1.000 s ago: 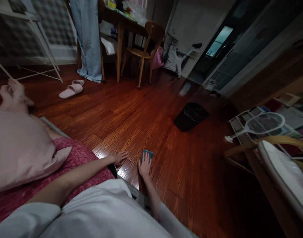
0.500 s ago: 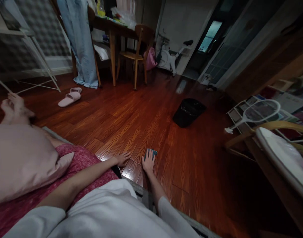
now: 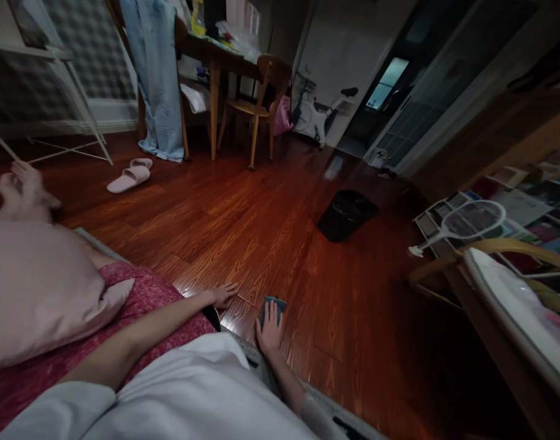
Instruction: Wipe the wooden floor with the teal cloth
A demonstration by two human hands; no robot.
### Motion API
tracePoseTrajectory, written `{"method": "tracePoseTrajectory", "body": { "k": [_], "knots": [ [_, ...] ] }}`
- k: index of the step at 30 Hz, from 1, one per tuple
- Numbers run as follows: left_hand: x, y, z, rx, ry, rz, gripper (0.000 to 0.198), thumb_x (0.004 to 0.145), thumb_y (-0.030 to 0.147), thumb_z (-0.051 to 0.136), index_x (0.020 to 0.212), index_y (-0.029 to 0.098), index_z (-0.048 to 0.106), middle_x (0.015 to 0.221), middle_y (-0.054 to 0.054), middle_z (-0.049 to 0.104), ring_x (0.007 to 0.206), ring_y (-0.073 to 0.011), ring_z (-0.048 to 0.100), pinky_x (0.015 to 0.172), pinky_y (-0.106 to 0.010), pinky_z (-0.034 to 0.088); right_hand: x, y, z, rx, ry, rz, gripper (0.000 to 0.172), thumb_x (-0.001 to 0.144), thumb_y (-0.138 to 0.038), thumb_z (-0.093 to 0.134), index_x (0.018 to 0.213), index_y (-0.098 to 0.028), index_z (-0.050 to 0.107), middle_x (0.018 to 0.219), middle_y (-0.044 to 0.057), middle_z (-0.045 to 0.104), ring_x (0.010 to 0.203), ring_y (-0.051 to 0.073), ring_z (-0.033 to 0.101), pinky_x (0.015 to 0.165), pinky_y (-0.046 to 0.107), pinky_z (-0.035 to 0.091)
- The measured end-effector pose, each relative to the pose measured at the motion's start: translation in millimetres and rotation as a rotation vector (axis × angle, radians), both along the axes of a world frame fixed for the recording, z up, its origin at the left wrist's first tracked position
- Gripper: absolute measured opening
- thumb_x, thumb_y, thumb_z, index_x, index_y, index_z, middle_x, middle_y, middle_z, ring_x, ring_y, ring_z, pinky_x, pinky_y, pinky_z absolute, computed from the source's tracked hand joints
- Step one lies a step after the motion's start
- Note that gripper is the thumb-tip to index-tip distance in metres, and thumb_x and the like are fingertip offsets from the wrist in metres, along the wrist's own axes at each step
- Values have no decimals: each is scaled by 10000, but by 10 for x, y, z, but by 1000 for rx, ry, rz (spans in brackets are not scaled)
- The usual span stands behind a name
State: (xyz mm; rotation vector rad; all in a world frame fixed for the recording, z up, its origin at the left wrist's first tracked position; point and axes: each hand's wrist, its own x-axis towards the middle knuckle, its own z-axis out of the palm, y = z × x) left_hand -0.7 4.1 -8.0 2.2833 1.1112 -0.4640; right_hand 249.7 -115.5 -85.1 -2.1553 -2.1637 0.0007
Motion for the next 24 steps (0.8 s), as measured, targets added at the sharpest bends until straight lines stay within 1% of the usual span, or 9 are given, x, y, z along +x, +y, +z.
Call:
{"method": "tracePoseTrajectory", "body": {
  "k": [2, 4, 7, 10, 12, 14, 15, 18, 24],
  "knots": [
    [-4, -2, -3, -2, 5, -1, 830, 834, 312, 629, 1573, 274, 253, 1654, -110, 108, 1509, -362, 117, 1110, -722, 169, -26, -47, 4, 14, 7, 13, 650, 975, -467, 294, 1539, -145, 338, 1640, 105, 234, 1530, 222, 105, 1222, 463, 113],
    [-7, -3, -6, -3, 13, -1, 834, 834, 308, 627, 1576, 281, 246, 1655, -108, 101, 1508, -366, 116, 1111, -721, 170, -44, 29, 38, 15, 12, 27, 664, 971, -469, 311, 1524, -105, 358, 1637, 134, 233, 1529, 228, 107, 1225, 448, 106],
    [-9, -1, -7, -3, 16, -8, 841, 832, 317, 629, 1578, 285, 242, 1658, -103, 91, 1509, -363, 110, 1123, -699, 185, -56, 326, 123, -2, 18, 25, 689, 970, -479, 301, 1533, -83, 325, 1644, 142, 206, 1529, 223, 104, 1224, 428, 91],
    [-10, 1, -6, 4, 18, -13, 849, 820, 327, 634, 1576, 277, 251, 1657, -104, 97, 1508, -368, 110, 1123, -687, 209, -63, 704, 211, -33, 23, -27, 699, 973, -481, 278, 1554, -93, 269, 1647, 138, 192, 1526, 219, 124, 1220, 430, 86],
    [-10, -1, -4, 10, 19, -11, 848, 813, 325, 636, 1573, 271, 263, 1654, -110, 114, 1506, -369, 122, 1121, -681, 220, -70, 906, 251, -53, 18, -67, 700, 973, -477, 273, 1558, -92, 256, 1646, 143, 191, 1522, 221, 141, 1217, 430, 91],
    [-11, -3, -1, 12, 15, -8, 839, 813, 321, 634, 1569, 263, 276, 1651, -115, 130, 1505, -365, 135, 1124, -675, 220, -73, 1013, 261, -58, 10, -94, 699, 974, -473, 269, 1558, -90, 255, 1645, 146, 192, 1521, 222, 150, 1216, 427, 98],
    [-11, -5, 0, 13, 10, -7, 833, 814, 320, 634, 1567, 260, 282, 1651, -116, 135, 1505, -362, 139, 1126, -675, 215, -70, 1022, 252, -54, 7, -98, 695, 975, -470, 264, 1558, -91, 255, 1645, 145, 193, 1521, 221, 151, 1216, 426, 100],
    [-10, -6, -2, 11, -2, 0, 823, 813, 321, 637, 1560, 260, 298, 1648, -117, 152, 1504, -361, 143, 1121, -685, 210, -41, 875, 182, -36, 3, -57, 684, 980, -465, 244, 1560, -103, 257, 1645, 132, 198, 1524, 213, 137, 1219, 429, 92],
    [-15, 4, -32, 7, -17, 5, 843, 798, 329, 638, 1563, 259, 292, 1649, -117, 150, 1502, -375, 140, 1125, -665, 228, -24, 162, 23, -9, 21, 102, 686, 987, -510, 230, 1566, -144, 254, 1656, 89, 175, 1533, 205, 88, 1225, 440, 111]
  ]
}}
